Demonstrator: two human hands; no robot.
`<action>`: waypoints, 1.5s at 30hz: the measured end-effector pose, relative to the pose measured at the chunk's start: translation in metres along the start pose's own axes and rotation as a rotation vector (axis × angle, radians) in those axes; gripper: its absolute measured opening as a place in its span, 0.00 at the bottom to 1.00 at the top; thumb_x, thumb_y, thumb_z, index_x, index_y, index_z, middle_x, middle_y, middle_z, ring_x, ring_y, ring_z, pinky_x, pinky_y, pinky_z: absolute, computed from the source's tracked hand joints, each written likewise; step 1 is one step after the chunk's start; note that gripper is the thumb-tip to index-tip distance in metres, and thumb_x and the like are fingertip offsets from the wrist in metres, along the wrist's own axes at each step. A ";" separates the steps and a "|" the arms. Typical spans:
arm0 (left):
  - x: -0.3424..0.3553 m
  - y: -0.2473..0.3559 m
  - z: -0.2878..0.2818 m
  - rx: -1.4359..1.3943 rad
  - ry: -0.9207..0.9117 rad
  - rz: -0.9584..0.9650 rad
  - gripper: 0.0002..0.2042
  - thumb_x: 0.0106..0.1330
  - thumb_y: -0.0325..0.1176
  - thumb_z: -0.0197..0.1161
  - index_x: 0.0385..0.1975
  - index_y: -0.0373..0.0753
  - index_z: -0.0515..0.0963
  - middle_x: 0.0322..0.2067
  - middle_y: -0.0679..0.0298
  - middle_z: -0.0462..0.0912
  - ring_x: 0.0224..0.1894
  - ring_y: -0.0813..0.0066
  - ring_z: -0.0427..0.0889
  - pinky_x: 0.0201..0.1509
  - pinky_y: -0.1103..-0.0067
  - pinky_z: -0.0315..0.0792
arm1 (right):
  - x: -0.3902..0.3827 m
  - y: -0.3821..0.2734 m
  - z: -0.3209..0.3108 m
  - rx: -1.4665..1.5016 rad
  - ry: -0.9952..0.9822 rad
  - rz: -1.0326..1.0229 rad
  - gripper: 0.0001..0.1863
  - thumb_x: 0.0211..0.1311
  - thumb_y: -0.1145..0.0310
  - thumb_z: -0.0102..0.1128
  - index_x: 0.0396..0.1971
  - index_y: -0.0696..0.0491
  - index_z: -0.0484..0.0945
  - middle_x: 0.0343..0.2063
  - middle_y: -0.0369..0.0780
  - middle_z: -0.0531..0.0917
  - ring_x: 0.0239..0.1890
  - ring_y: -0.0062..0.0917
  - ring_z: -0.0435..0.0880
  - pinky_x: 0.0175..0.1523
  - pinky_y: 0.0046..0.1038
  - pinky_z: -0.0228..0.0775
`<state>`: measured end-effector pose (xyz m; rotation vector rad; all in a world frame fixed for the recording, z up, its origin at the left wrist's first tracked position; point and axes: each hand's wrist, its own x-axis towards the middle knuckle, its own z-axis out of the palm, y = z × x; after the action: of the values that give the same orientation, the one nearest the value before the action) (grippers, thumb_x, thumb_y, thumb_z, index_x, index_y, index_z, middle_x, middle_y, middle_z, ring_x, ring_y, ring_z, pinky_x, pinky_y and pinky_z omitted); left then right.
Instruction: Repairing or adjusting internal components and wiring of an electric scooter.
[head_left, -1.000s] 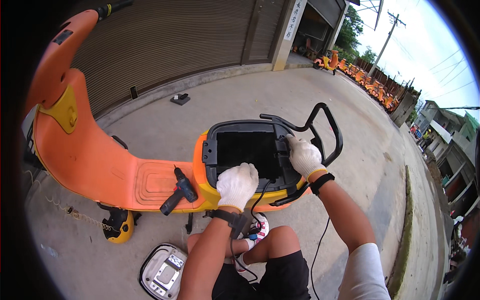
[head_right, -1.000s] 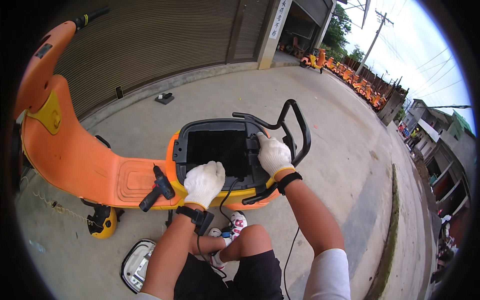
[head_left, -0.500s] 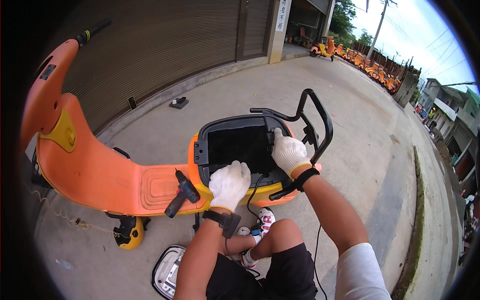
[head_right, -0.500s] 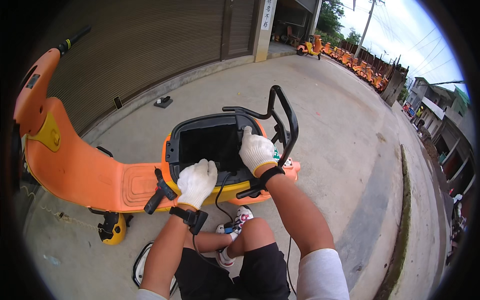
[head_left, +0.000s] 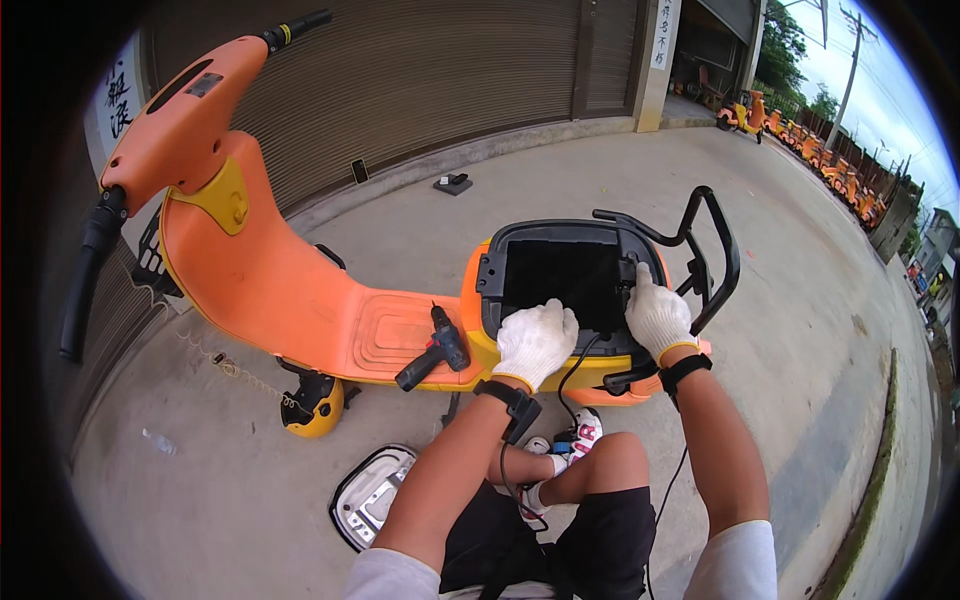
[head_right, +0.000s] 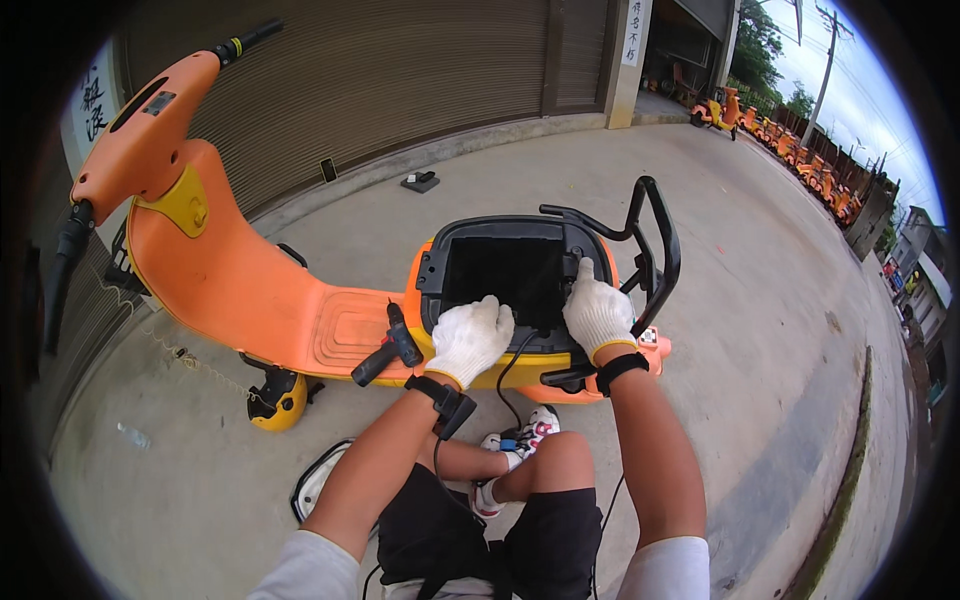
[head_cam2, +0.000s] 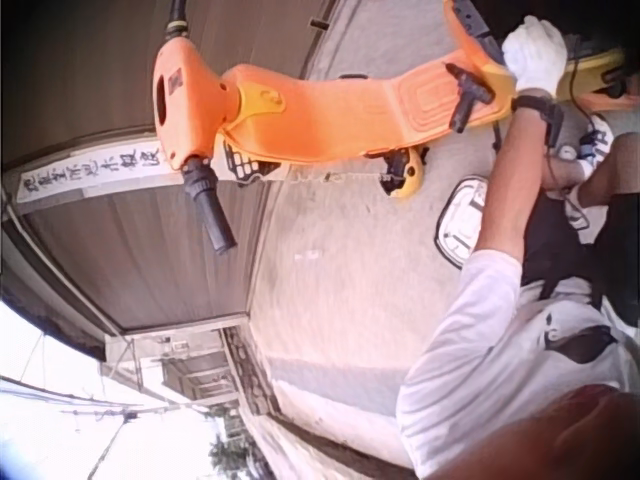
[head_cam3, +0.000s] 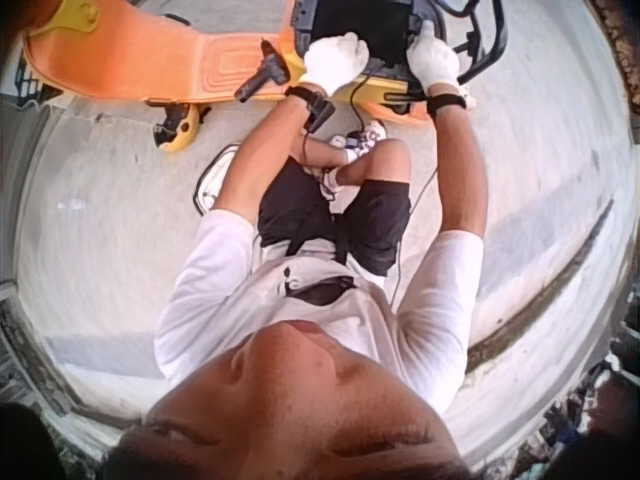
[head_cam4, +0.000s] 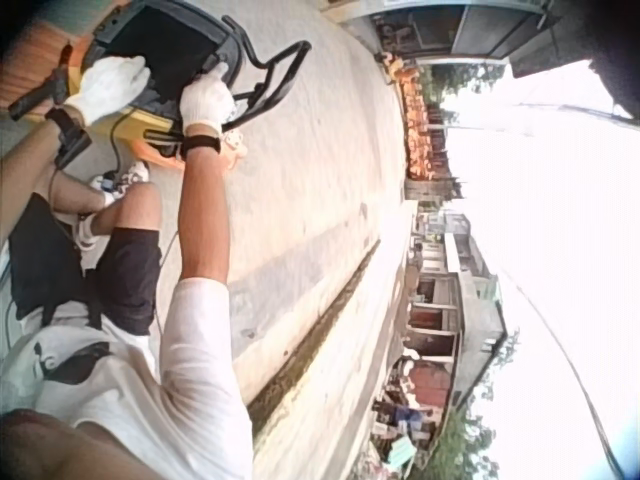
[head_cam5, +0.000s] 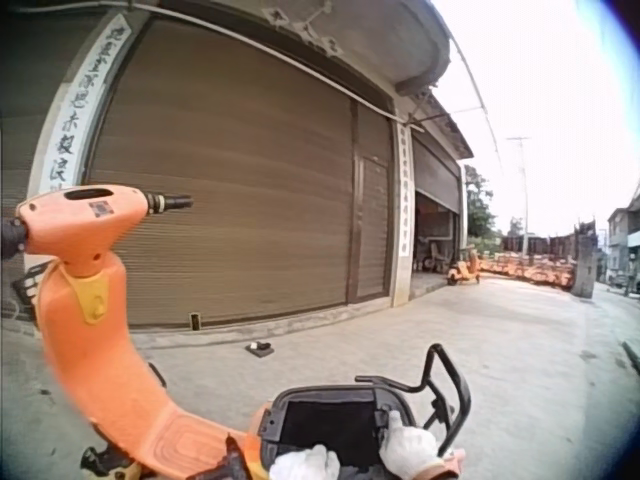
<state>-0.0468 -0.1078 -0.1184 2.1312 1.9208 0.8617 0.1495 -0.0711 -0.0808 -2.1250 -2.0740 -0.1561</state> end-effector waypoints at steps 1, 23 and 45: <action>-0.001 -0.001 0.001 0.011 0.030 0.028 0.17 0.73 0.44 0.53 0.30 0.37 0.80 0.27 0.49 0.87 0.33 0.46 0.87 0.41 0.54 0.81 | -0.004 -0.001 0.000 -0.013 0.008 -0.001 0.34 0.69 0.60 0.53 0.73 0.55 0.63 0.33 0.50 0.89 0.37 0.45 0.91 0.43 0.45 0.82; -0.006 -0.016 -0.036 0.117 -0.371 0.337 0.37 0.62 0.68 0.61 0.52 0.34 0.79 0.48 0.48 0.84 0.53 0.49 0.83 0.58 0.61 0.77 | -0.011 -0.021 -0.022 -0.336 -0.086 -0.340 0.12 0.64 0.68 0.60 0.45 0.55 0.79 0.27 0.46 0.88 0.33 0.41 0.91 0.36 0.40 0.83; -0.006 -0.013 -0.020 0.089 -0.189 0.280 0.32 0.56 0.66 0.66 0.39 0.36 0.83 0.37 0.51 0.87 0.43 0.54 0.88 0.51 0.64 0.80 | 0.038 -0.080 0.000 -0.195 0.144 -0.310 0.06 0.59 0.67 0.63 0.32 0.52 0.86 0.25 0.43 0.89 0.29 0.37 0.91 0.29 0.39 0.81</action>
<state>-0.0688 -0.1163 -0.1096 2.4752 1.6239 0.5981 0.0702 -0.0324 -0.0694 -1.8084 -2.3693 -0.5531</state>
